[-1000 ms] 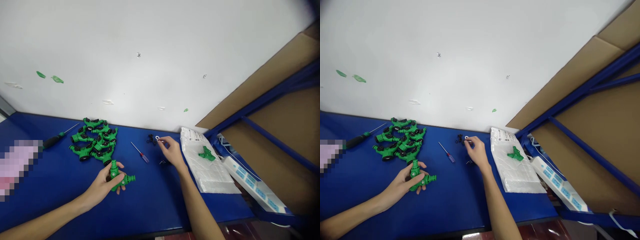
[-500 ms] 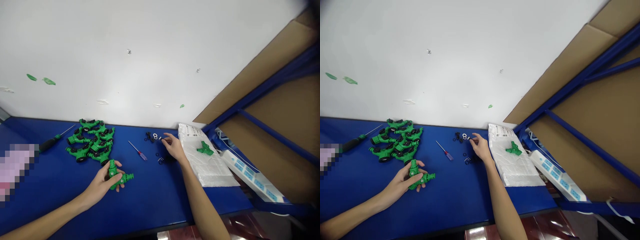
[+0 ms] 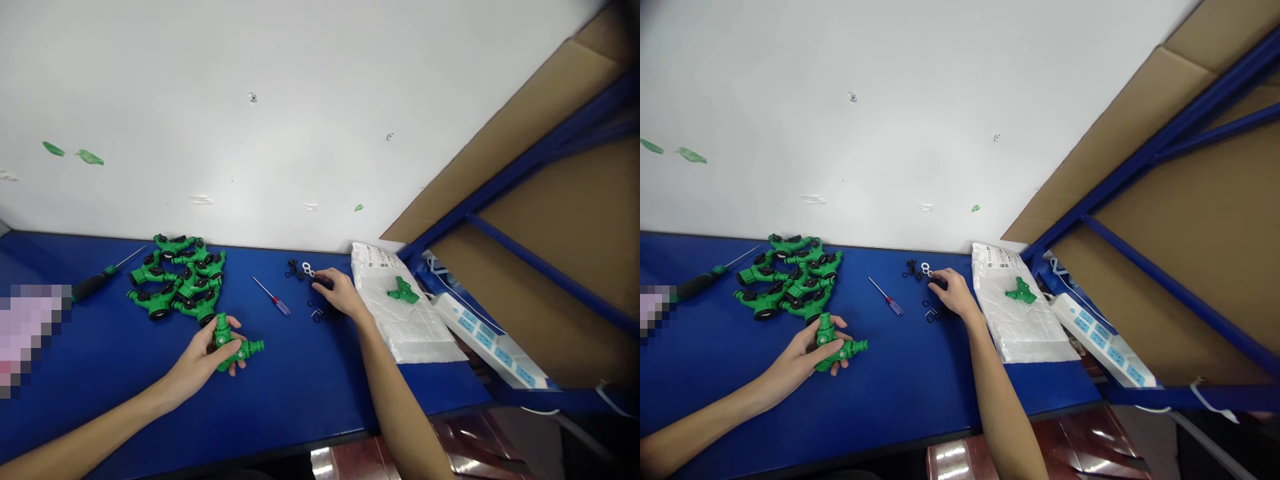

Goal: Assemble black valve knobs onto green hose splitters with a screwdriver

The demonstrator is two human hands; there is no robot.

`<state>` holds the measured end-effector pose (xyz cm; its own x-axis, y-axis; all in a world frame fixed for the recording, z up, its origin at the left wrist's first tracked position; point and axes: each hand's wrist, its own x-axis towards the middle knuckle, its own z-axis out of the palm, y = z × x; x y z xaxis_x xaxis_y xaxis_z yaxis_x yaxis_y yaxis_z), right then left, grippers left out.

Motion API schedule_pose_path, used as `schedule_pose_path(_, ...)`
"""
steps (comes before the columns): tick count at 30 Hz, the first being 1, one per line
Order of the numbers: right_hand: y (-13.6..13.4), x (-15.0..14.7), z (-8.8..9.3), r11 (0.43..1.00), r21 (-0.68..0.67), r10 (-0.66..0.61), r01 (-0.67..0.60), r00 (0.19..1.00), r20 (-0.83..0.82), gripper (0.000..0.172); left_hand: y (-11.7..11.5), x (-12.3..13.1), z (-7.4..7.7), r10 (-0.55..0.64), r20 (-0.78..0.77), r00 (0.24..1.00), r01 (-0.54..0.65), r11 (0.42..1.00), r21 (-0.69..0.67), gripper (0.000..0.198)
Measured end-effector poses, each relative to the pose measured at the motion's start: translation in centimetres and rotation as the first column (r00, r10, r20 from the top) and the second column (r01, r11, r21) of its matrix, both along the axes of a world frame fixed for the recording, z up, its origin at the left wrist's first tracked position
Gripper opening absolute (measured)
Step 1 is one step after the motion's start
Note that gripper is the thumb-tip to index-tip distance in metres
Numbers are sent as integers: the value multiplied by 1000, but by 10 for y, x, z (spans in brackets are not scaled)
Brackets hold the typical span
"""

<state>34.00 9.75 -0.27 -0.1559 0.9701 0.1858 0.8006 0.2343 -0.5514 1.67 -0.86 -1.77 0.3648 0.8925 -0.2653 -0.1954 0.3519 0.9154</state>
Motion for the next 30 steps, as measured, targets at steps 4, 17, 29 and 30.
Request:
schedule_pose_path(4,-22,16,22,990,-129,64,-63,998,-1,28,0,0,1,5,1,1000,-5,1000,-9,32)
schedule_pose_path(17,-41,22,29,971,-238,11,15,994,109,24,2,-1,2,4,63,998,1,996,-87,33)
schedule_pose_path(29,-20,48,-1,980,-159,-115,116,993,18,16,2,-5,3,-4,-17,1000,2,996,-87,41)
schedule_pose_path(30,-20,48,-2,980,-167,-113,111,994,-2,16,2,-5,3,-4,-11,1000,3,996,-87,42)
